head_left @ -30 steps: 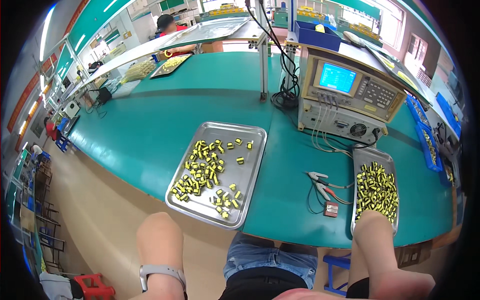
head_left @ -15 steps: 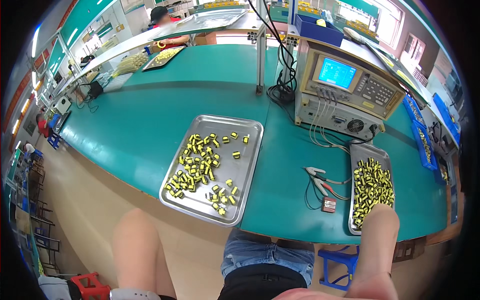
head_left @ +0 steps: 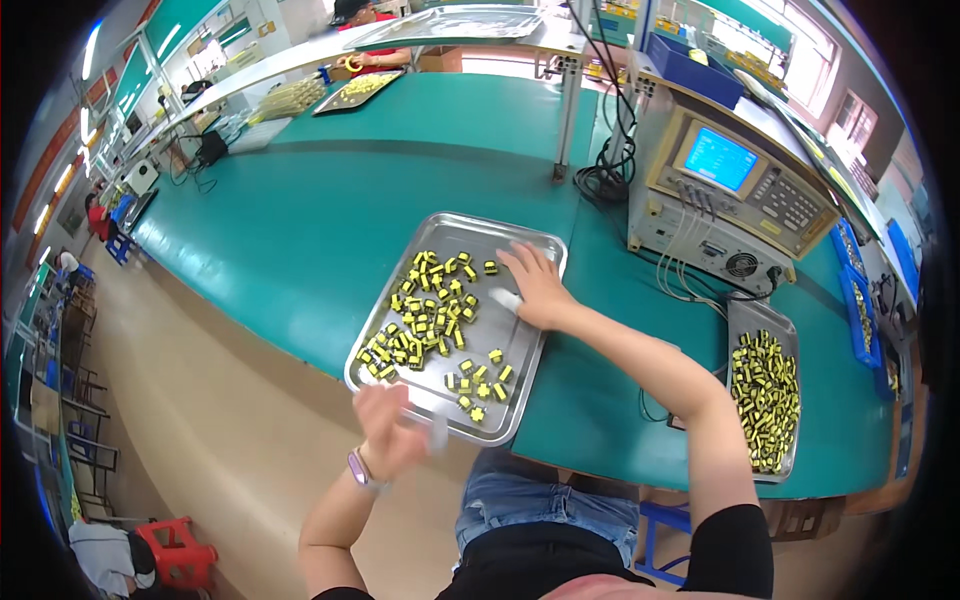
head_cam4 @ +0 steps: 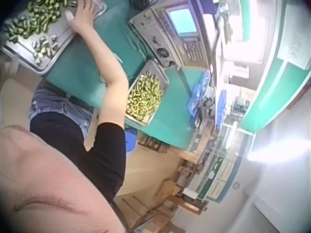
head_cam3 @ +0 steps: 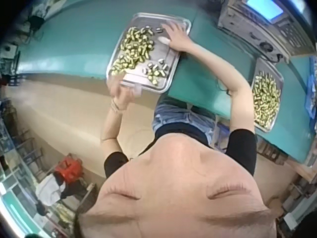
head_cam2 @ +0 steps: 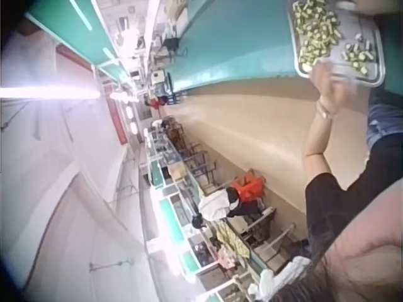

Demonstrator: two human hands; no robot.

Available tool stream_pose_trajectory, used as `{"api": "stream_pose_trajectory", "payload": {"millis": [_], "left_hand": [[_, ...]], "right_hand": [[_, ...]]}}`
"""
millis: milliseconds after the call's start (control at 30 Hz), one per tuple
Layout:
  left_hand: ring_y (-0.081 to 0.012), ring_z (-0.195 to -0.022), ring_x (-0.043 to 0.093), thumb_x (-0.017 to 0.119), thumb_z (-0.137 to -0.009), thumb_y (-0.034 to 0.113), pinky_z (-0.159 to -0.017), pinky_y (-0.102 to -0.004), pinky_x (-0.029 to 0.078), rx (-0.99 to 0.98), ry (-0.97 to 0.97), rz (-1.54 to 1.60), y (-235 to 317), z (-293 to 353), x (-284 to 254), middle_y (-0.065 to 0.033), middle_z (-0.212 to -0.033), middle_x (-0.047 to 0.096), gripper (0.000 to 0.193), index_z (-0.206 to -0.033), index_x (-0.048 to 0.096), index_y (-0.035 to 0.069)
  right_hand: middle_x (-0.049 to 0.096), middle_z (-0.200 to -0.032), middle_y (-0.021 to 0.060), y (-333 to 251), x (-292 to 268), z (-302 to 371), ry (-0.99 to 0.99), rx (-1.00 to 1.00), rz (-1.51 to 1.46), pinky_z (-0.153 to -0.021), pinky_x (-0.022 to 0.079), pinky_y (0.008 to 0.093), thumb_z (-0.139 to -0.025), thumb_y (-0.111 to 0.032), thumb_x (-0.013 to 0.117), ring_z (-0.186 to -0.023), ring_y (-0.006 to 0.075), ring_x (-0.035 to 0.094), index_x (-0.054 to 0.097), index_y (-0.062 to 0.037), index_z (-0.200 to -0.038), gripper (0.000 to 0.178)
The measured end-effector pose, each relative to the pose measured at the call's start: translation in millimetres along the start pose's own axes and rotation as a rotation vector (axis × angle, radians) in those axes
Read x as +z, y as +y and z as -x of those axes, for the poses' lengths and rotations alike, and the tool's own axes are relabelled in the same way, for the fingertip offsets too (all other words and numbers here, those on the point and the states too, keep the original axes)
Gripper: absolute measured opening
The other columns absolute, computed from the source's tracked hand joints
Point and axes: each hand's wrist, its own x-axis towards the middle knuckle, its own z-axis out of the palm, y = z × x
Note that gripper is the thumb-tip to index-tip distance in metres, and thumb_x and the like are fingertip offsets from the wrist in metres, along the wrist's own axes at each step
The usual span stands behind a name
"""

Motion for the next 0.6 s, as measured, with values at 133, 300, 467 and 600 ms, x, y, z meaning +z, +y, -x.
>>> {"api": "stream_pose_trajectory", "payload": {"millis": [133,300,467,600], "left_hand": [[-0.0472,-0.146,0.033,0.07,-0.096,0.035,-0.12,-0.0587,0.026,-0.69,-0.456,-0.338,-30,1,36,-0.0232,-0.162,0.032,0.07,-0.154,0.041,0.007],[-0.0438,-0.149,0.03,0.072,-0.093,0.046,-0.122,-0.0576,0.023,-0.803,-0.617,-0.324,-52,20,41,-0.024,-0.162,0.035,0.081,-0.158,0.041,0.01],[-0.0432,-0.15,0.029,0.075,-0.087,0.059,-0.121,-0.0601,0.022,-0.76,-0.649,-0.349,-60,17,54,-0.0218,-0.162,0.037,0.09,-0.158,0.043,0.012],[-0.0424,-0.149,0.031,0.078,-0.085,0.057,-0.119,-0.0607,0.022,-0.751,-0.63,-0.279,-57,7,60,-0.0201,-0.159,0.04,0.087,-0.155,0.047,0.016]], "right_hand": [[0.023,-0.173,0.0106,-2,40,-58,-0.141,0.202,-0.082,-0.121,0.02,0.0643,-0.081,-0.008,0.062,-0.158,0.039,0.021,0.027,-0.0241,-0.166,0.093],[0.033,-0.169,0.0075,-52,58,-98,-0.257,0.051,-0.047,-0.118,0.022,0.0693,-0.082,-0.017,0.066,-0.155,0.0404,0.026,0.036,-0.0349,-0.161,0.087],[0.047,-0.155,0.0081,-52,63,-109,-0.276,-0.136,-0.057,-0.114,0.027,0.069,-0.085,-0.027,0.068,-0.149,0.0389,0.034,0.055,-0.0365,-0.146,0.064],[0.048,-0.152,0.0083,-40,59,-92,-0.305,-0.237,-0.086,-0.114,0.029,0.0652,-0.089,-0.023,0.065,-0.146,0.0365,0.036,0.056,-0.0374,-0.144,0.057]]}}
